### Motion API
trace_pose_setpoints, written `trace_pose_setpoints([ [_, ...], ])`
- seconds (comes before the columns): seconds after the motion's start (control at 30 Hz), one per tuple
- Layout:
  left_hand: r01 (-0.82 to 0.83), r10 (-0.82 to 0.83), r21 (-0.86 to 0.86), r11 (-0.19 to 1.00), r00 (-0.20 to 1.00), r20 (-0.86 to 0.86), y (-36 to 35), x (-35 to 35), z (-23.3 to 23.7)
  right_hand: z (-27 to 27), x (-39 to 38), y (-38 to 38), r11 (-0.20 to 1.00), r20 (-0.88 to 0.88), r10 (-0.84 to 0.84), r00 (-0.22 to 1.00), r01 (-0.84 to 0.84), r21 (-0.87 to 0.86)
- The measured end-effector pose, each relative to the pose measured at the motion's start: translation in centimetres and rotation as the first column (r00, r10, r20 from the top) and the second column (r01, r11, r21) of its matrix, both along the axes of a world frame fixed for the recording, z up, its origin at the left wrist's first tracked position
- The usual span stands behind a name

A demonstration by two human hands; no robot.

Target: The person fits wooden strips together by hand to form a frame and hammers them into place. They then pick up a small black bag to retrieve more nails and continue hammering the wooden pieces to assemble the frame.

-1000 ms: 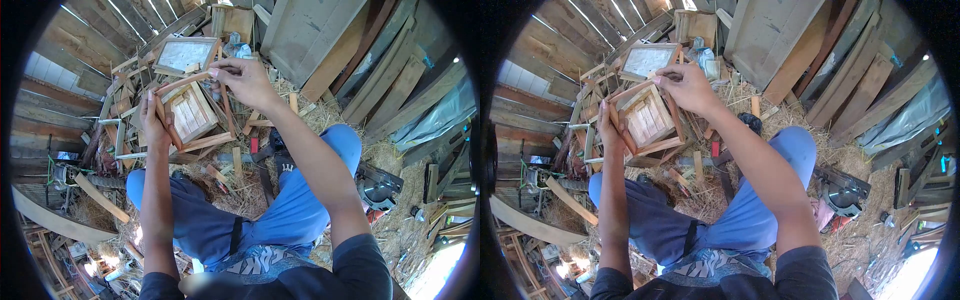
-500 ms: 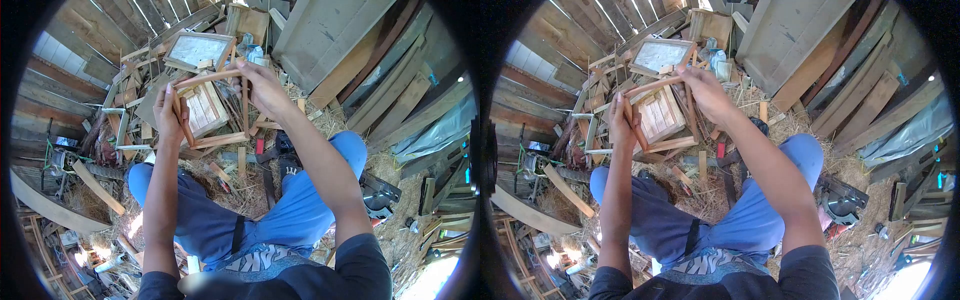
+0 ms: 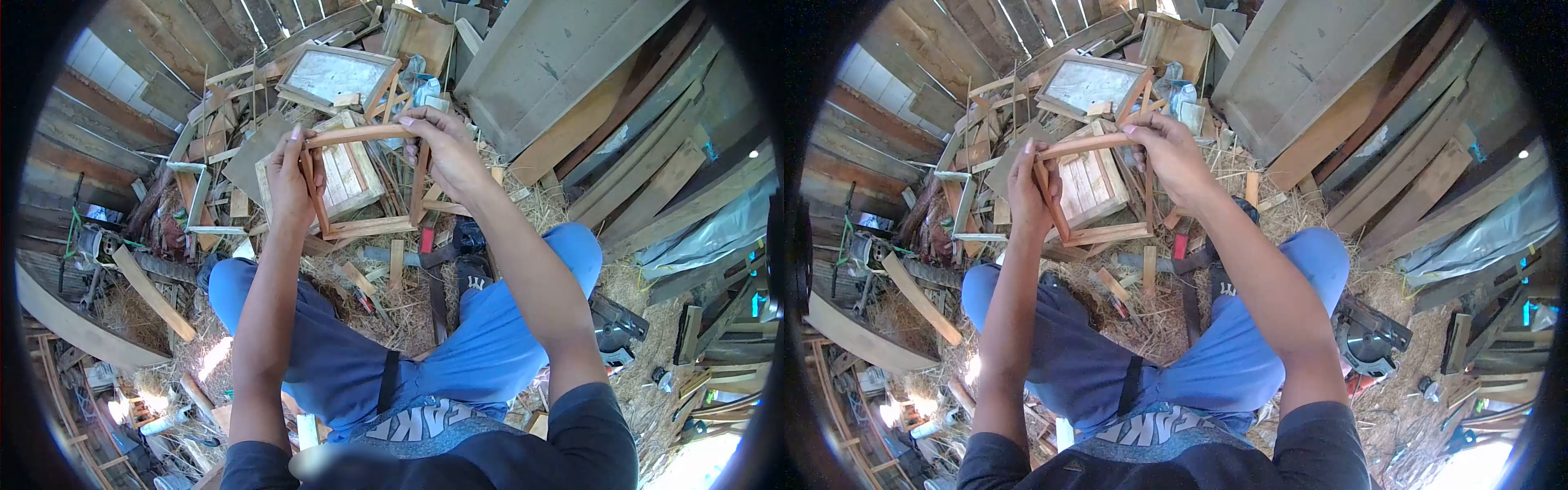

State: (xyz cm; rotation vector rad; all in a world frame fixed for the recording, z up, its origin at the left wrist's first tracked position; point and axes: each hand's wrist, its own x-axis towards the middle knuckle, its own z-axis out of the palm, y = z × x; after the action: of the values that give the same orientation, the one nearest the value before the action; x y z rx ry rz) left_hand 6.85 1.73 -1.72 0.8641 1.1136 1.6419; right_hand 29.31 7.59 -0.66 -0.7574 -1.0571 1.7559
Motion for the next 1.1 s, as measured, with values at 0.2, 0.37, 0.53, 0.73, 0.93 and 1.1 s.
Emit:
trace_pose_setpoints([
  [0.2, 0.002, 0.002, -0.041, 0.999, 0.996, 0.086, -0.2, -0.9, -0.1, 0.4, 0.2, -0.2, 0.994, -0.073, 0.049, 0.996, -0.056, -0.094],
  [0.37, 0.017, -0.010, -0.044, 0.999, 0.989, 0.147, -0.3, -1.5, -0.3, 0.7, 0.4, -0.1, 0.991, -0.103, 0.103, 0.989, -0.111, -0.073],
  [0.53, 0.048, -0.049, 0.011, 0.999, 0.982, 0.184, -0.3, -1.9, -0.3, 0.6, 0.6, 0.0, 0.985, -0.117, 0.157, 0.981, -0.165, -0.056],
  [0.73, 0.056, -0.062, 0.034, 0.998, 0.976, 0.208, -0.2, -2.2, -0.3, 1.6, 0.5, -0.4, 0.985, -0.105, 0.149, 0.983, -0.157, -0.072],
  [0.93, 0.055, -0.074, 0.092, 0.994, 0.974, 0.215, -0.5, -2.8, -0.4, 1.2, 0.5, -0.4, 0.979, -0.001, 0.169, 0.986, -0.168, -0.118],
  [1.1, 0.064, -0.081, 0.104, 0.992, 0.982, 0.170, -0.7, -3.4, -0.3, 0.7, -0.1, -0.9, 0.970, -0.043, 0.148, 0.988, -0.154, -0.188],
])
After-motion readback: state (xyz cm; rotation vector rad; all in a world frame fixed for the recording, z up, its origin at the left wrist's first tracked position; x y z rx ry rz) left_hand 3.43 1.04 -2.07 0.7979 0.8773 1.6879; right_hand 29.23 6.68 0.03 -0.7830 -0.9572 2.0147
